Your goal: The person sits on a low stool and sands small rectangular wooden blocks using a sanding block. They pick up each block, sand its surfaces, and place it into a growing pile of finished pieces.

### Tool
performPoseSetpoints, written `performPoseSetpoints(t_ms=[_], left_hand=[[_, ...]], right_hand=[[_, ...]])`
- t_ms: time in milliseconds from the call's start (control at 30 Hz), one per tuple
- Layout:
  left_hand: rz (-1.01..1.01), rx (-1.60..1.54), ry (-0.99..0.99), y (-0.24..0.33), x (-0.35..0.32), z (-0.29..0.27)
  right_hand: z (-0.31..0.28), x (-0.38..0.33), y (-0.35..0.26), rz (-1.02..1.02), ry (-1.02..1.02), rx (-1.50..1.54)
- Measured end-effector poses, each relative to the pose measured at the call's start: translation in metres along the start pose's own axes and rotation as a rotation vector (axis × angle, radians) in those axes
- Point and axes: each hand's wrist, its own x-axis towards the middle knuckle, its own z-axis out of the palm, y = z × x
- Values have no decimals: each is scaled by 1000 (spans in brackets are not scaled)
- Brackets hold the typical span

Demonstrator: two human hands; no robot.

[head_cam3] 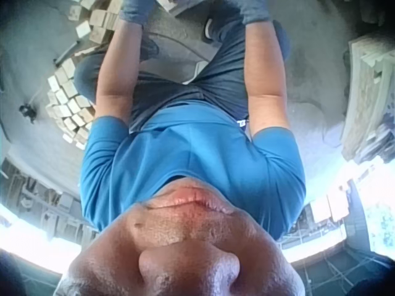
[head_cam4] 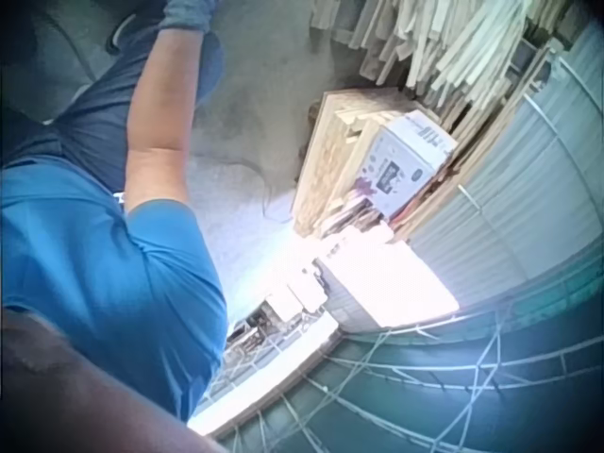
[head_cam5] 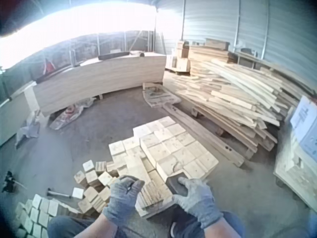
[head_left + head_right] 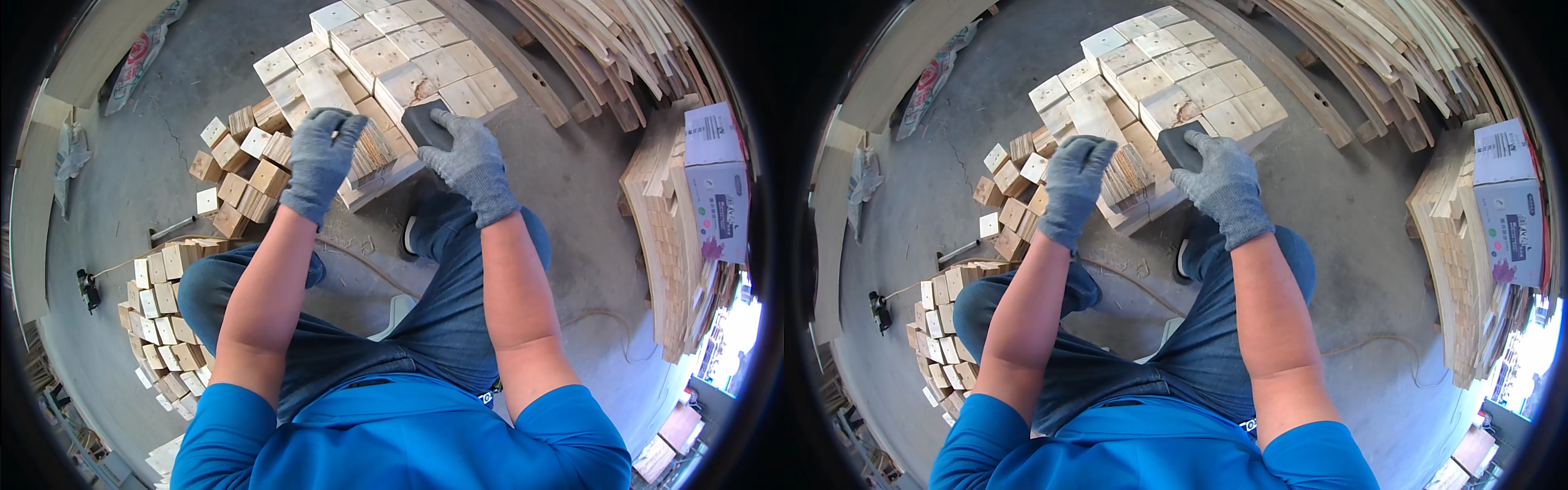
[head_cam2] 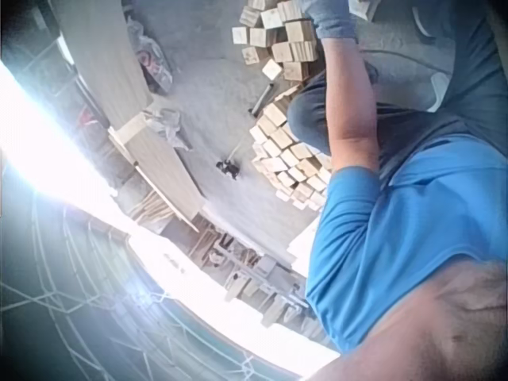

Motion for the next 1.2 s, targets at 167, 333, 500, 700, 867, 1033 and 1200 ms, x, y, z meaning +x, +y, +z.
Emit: performPoseSetpoints(t_ms=[167, 333, 500, 700, 867, 1033, 1200], left_hand=[[-152, -25, -99, 3, -44, -40], [-36, 289, -464, 1, -122, -27], [-169, 427, -731, -22, -140, -11], [-295, 442, -612, -30, -131, -25], [-412, 425, -517, -40, -117, -30], [-91, 246, -50, -72, -105, -23], [-106, 147, -73, -67, -82, 4]], right_hand=[[-1, -2, -3, -1, 6, -35], [0, -6, -7, -84, -12, -60], [8, -18, -25, -248, -30, -138], [-10, -12, -32, 56, 76, -541], [-11, -14, 9, 86, 93, -308], [11, -16, -7, -118, 155, -169], [39, -28, -27, -220, 101, -87]])
